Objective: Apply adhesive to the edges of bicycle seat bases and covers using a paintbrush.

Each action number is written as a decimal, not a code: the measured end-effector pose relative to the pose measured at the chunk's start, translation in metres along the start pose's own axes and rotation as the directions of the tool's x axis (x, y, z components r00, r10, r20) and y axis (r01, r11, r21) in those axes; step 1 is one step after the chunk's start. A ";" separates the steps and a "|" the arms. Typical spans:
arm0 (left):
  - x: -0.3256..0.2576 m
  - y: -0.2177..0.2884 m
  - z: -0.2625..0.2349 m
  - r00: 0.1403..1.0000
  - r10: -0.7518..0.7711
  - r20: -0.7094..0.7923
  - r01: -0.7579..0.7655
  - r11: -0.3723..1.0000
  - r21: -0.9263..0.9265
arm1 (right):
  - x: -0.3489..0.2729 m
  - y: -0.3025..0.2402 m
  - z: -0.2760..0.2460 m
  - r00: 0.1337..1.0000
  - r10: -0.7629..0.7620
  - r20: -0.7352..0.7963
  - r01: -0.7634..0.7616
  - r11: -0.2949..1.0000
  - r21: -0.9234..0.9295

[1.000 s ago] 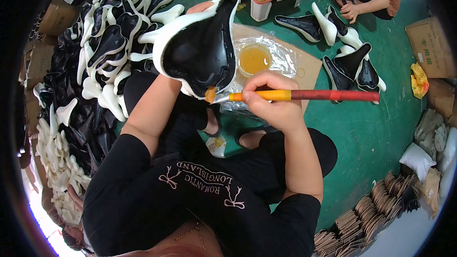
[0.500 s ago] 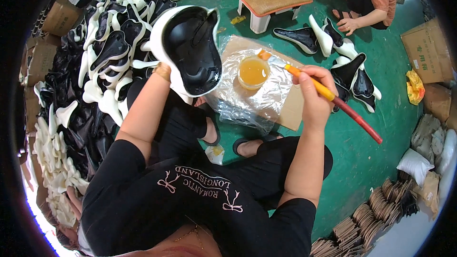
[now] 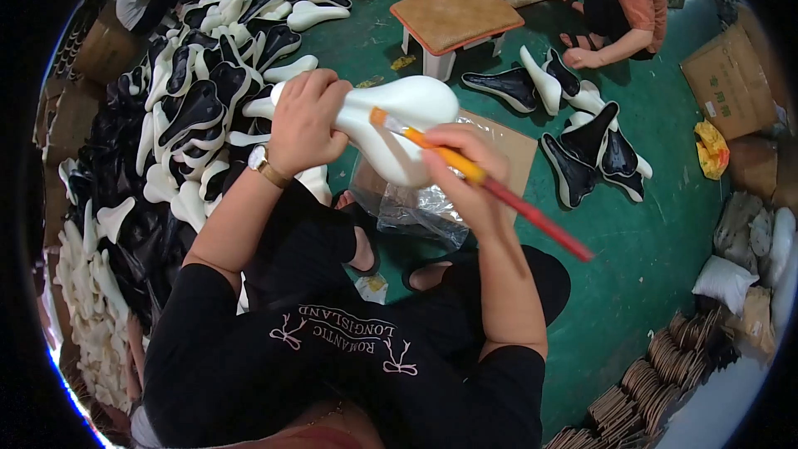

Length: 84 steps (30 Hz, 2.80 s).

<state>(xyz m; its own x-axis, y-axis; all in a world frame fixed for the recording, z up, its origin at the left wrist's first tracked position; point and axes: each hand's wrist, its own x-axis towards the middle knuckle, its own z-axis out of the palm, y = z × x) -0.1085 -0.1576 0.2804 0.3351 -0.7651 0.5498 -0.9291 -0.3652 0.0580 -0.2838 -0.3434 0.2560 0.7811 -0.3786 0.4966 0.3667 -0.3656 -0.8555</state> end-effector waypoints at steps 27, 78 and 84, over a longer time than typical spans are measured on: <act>-0.006 -0.005 -0.007 0.992 -0.119 -0.038 0.117 0.991 -0.062 | -0.001 -0.032 -0.055 0.988 -0.038 0.147 0.057 0.991 -0.125; -0.443 -0.187 0.043 -0.248 -0.698 0.672 -0.086 -0.675 -0.733 | 0.031 -0.026 -0.032 0.844 0.226 -0.486 -0.298 0.952 -0.074; -0.263 -0.117 -0.035 0.176 -0.882 0.437 -0.204 -0.467 -0.860 | 0.028 -0.030 0.044 0.974 0.086 -0.212 -0.144 0.951 -0.273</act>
<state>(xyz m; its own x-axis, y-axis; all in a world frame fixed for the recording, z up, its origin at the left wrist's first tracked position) -0.0933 0.1045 0.1584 0.9468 -0.0439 -0.3188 0.2308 0.7830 0.5776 -0.2506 -0.3052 0.2887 0.6850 -0.5801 0.4408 0.0984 -0.5257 -0.8449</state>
